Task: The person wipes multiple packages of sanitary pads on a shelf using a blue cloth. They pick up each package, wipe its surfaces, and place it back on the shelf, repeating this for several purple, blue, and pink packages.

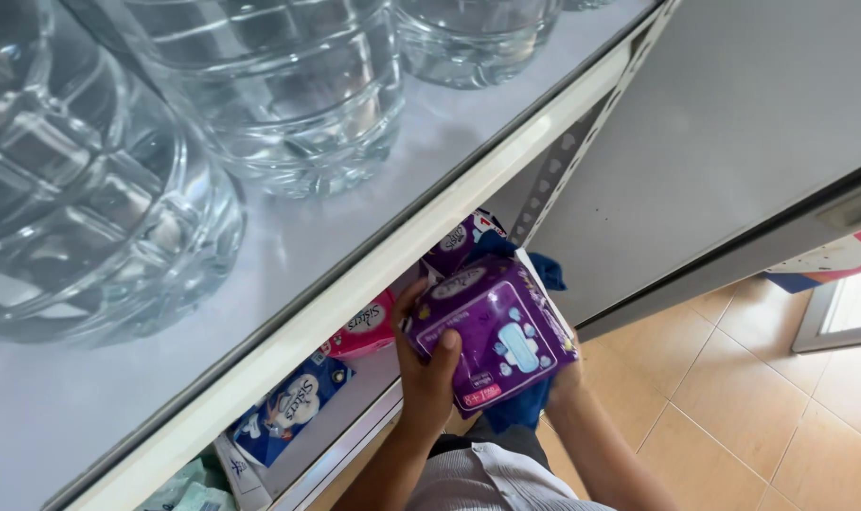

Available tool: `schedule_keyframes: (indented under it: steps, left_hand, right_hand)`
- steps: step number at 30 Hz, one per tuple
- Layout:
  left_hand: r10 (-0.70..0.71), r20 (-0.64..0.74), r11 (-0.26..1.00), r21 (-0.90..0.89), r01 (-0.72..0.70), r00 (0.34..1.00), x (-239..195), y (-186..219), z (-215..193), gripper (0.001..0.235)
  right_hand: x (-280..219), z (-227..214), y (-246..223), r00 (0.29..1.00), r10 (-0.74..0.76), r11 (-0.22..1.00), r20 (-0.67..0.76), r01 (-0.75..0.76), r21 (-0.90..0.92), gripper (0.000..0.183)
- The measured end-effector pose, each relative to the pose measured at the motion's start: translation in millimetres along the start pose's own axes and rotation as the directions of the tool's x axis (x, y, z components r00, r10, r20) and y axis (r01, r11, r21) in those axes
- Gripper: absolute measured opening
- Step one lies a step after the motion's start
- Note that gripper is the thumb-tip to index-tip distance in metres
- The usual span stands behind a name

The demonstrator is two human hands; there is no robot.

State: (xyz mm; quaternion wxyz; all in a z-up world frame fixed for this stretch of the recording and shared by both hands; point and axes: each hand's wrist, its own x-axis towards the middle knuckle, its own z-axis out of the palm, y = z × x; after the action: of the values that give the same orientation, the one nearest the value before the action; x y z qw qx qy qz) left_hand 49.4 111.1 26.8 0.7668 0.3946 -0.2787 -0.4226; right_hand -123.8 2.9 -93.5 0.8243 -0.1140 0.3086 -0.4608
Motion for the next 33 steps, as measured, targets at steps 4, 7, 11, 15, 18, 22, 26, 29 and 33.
schedule_keyframes:
  steps: [4, 7, 11, 15, 18, 22, 26, 29, 33]
  left_hand:
    - [0.123, -0.025, 0.991, -0.048, -0.124, 0.992, -5, -33, -10, 0.082]
    - [0.306, 0.009, 0.948, 0.095, -0.305, 0.952, 2, -50, -16, 0.082]
    - [0.549, 0.455, 0.377, 0.614, -0.694, 0.701, 19, -48, -16, 0.080]
    - [0.468, 0.508, 0.226, 0.723, -0.653, 0.724, 27, -53, -18, 0.076]
    - [0.397, 0.494, 0.308, 0.722, -0.620, 0.773, 31, -69, -23, 0.078]
    - [0.398, 0.493, 0.315, 0.719, -0.620, 0.774, 38, -92, -25, 0.073]
    - [0.439, 0.441, 0.363, 0.710, -0.604, 0.783, 41, -109, -27, 0.077]
    - [0.421, 0.385, 0.431, 0.712, -0.555, 0.821, 48, -114, -31, 0.075]
    - [0.327, 0.362, 0.550, 0.678, -0.487, 0.873, 49, -104, -33, 0.067]
  right_hand:
    - [-21, 24, 18, 0.991, 0.042, 0.989, 0.129, -0.059, 0.137, 0.033]
    - [-34, 45, 18, 0.987, 0.138, 0.960, 0.081, -0.153, 0.236, 0.041]
    - [-37, 50, 0, 0.991, 0.131, 0.976, 0.006, -0.130, 0.176, 0.040]
    - [-26, 30, -22, 0.983, -0.137, 0.973, -0.121, 0.157, 0.171, 0.043]
    - [-29, 30, -24, 0.957, -0.243, 0.966, -0.156, 0.254, 0.050, 0.047]
    - [-9, -1, 4, 0.843, -0.516, 0.836, -0.150, 0.459, -0.300, 0.045]
    - [7, -13, 22, 0.775, -0.613, 0.552, 0.152, 0.557, -0.620, 0.057]
    - [10, -1, 28, 0.760, -0.580, 0.390, 0.293, 0.574, -0.720, 0.073]
    - [12, 15, 30, 0.678, -0.609, 0.019, 0.412, 0.531, -0.847, 0.090]
